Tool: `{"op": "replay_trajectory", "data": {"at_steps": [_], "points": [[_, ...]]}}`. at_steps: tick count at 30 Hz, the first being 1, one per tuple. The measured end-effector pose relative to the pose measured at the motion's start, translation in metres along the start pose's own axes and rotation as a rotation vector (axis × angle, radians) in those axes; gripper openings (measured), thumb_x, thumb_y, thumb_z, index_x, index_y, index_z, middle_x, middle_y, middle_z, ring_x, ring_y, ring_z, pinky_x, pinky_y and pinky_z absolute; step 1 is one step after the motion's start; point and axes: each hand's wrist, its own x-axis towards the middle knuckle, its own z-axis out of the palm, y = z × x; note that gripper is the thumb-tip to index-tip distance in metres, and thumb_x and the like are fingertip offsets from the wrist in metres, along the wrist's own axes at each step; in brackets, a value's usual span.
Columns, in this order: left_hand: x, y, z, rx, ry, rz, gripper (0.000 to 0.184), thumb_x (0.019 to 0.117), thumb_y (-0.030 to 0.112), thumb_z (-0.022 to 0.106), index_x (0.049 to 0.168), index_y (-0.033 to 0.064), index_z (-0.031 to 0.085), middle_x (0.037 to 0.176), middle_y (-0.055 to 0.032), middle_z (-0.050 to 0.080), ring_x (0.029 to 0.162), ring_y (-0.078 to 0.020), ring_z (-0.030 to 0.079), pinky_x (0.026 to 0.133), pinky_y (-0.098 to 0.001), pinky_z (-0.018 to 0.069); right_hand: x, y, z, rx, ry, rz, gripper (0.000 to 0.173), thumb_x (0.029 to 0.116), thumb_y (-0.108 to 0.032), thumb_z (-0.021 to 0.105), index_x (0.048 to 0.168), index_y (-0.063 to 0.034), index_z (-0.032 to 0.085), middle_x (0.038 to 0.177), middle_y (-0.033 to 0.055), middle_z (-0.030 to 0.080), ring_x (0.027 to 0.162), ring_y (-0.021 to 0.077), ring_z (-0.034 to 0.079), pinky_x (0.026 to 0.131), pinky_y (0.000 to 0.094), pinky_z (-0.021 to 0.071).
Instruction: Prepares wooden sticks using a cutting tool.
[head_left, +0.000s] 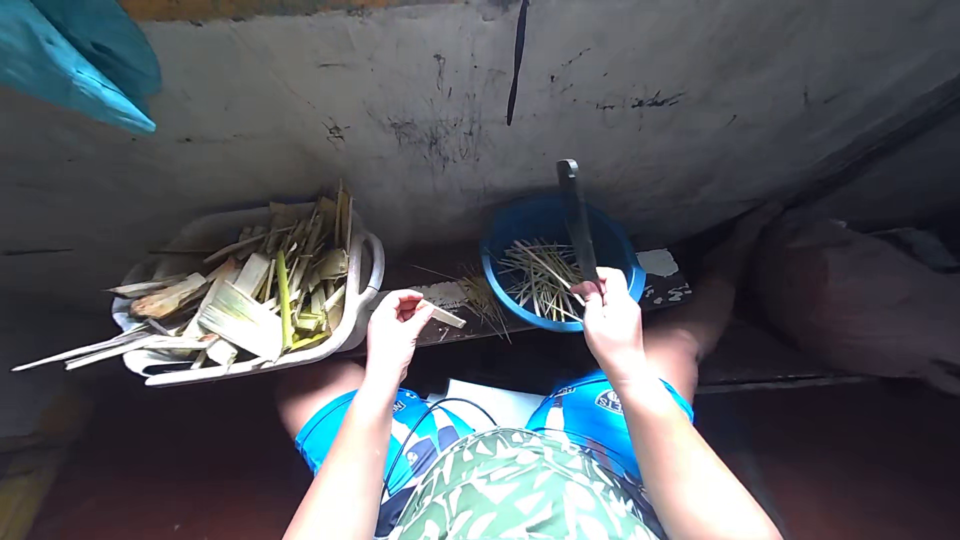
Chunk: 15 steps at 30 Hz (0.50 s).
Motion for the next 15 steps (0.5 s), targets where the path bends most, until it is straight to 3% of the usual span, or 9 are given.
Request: {"op": "replay_trajectory", "data": {"at_steps": [2, 5, 9, 15], "points": [[0.002, -0.012, 0.011, 0.068, 0.018, 0.016, 0.022, 0.0874, 0.000, 0.077, 0.107, 0.0004, 0.066, 0.094, -0.0054, 0.073, 0.086, -0.0085, 0.071, 0.082, -0.0258, 0.0593, -0.008, -0.004, 0.005, 0.056, -0.060, 0.010, 0.028, 0.1073, -0.014, 0.038, 0.127, 0.0008, 0.053, 0.096, 0.0077, 0.071, 0.065, 0.0122, 0.064, 0.061, 0.0328, 0.0549], [0.000, -0.022, 0.026, 0.202, 0.001, 0.026, 0.017, 0.0905, 0.007, 0.075, 0.106, 0.0013, 0.070, 0.097, -0.0060, 0.074, 0.089, -0.0071, 0.071, 0.084, -0.0243, 0.0583, -0.027, -0.017, 0.019, 0.214, -0.236, -0.010, 0.031, 0.1064, -0.012, 0.036, 0.127, 0.0052, 0.053, 0.092, 0.0068, 0.071, 0.055, 0.0082, 0.060, 0.053, 0.0277, 0.0535], [-0.008, -0.022, 0.035, 0.283, -0.023, 0.073, 0.017, 0.0949, 0.007, 0.071, 0.110, -0.0004, 0.072, 0.105, -0.0090, 0.074, 0.096, -0.0087, 0.072, 0.091, -0.0255, 0.0584, -0.046, -0.033, 0.035, 0.179, -0.509, -0.055, 0.031, 0.1080, -0.014, 0.036, 0.125, 0.0025, 0.056, 0.089, 0.0073, 0.067, 0.063, 0.0125, 0.064, 0.063, 0.0310, 0.0579], [-0.014, -0.023, 0.032, 0.424, 0.045, 0.166, 0.016, 0.0958, 0.011, 0.070, 0.109, 0.0036, 0.076, 0.105, -0.0081, 0.076, 0.097, -0.0102, 0.073, 0.092, -0.0288, 0.0582, -0.059, -0.048, 0.052, 0.063, -0.670, -0.082, 0.029, 0.1090, -0.016, 0.035, 0.126, -0.0015, 0.054, 0.092, 0.0107, 0.066, 0.073, 0.0205, 0.067, 0.071, 0.0369, 0.0578]]}}
